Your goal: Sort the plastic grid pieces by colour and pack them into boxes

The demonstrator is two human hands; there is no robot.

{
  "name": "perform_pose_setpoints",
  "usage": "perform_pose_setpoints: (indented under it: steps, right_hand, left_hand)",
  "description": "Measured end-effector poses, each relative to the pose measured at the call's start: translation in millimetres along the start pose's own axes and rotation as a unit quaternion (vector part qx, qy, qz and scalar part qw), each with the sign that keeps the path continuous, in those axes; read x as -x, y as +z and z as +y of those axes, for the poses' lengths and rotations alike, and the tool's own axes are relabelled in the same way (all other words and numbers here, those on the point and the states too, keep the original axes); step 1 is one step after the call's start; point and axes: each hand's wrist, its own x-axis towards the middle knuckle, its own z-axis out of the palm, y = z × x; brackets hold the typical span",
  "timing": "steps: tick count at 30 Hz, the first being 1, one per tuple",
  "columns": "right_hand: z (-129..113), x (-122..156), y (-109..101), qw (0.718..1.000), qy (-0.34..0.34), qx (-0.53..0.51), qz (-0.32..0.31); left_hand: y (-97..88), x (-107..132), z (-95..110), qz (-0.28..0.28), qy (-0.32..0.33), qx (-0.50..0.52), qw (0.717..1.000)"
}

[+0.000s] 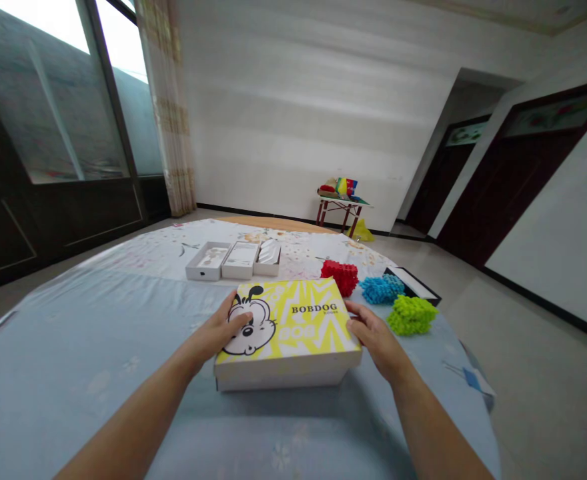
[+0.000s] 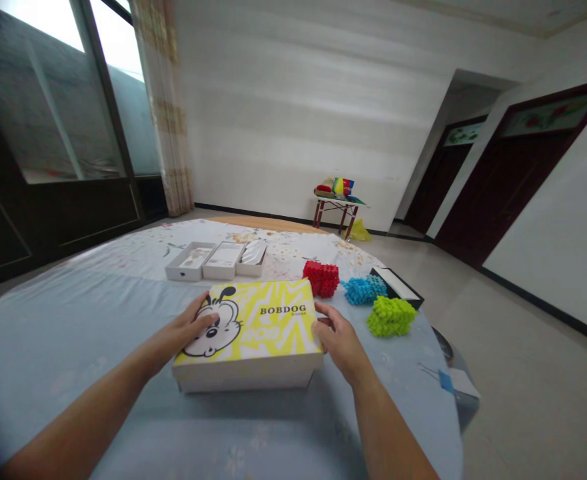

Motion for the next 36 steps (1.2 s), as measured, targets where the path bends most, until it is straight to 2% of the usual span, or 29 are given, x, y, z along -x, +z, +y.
perform_pose_setpoints:
  steps: [8, 14, 18, 23, 27, 32, 36]
  right_hand:
    - [-12, 8, -1, 0.999, -0.003, 0.044, 0.031]
    - [-9, 5, -9, 0.996, 0.002, 0.079, 0.028]
    - [-11, 8, -10, 0.998, -0.012, 0.057, 0.024]
    - [-16, 13, -9, 0.997, -0.025, 0.062, 0.035]
    - [2, 1, -12, 0.993, -0.026, 0.109, 0.041]
    - [30, -16, -11, 0.994, -0.034, 0.097, -0.036]
    - [32, -15, -2, 0.991, -0.074, 0.106, -0.015]
  left_hand:
    - [3.2, 7, 5, 0.021, -0.003, 0.037, 0.999]
    - [6.4, 15, 14, -0.032, -0.035, 0.125, 0.991]
    - [6.5, 15, 15, -0.044, -0.043, 0.122, 0.991]
    - [8.1, 12, 16, -0.026, -0.062, 0.098, 0.993]
    - [11.7, 11, 16, -0.028, -0.062, 0.103, 0.992]
    - [16.3, 9, 10, -0.004, -0.059, 0.071, 0.996]
    - [18.4, 2, -2, 0.018, -0.037, 0.039, 0.998]
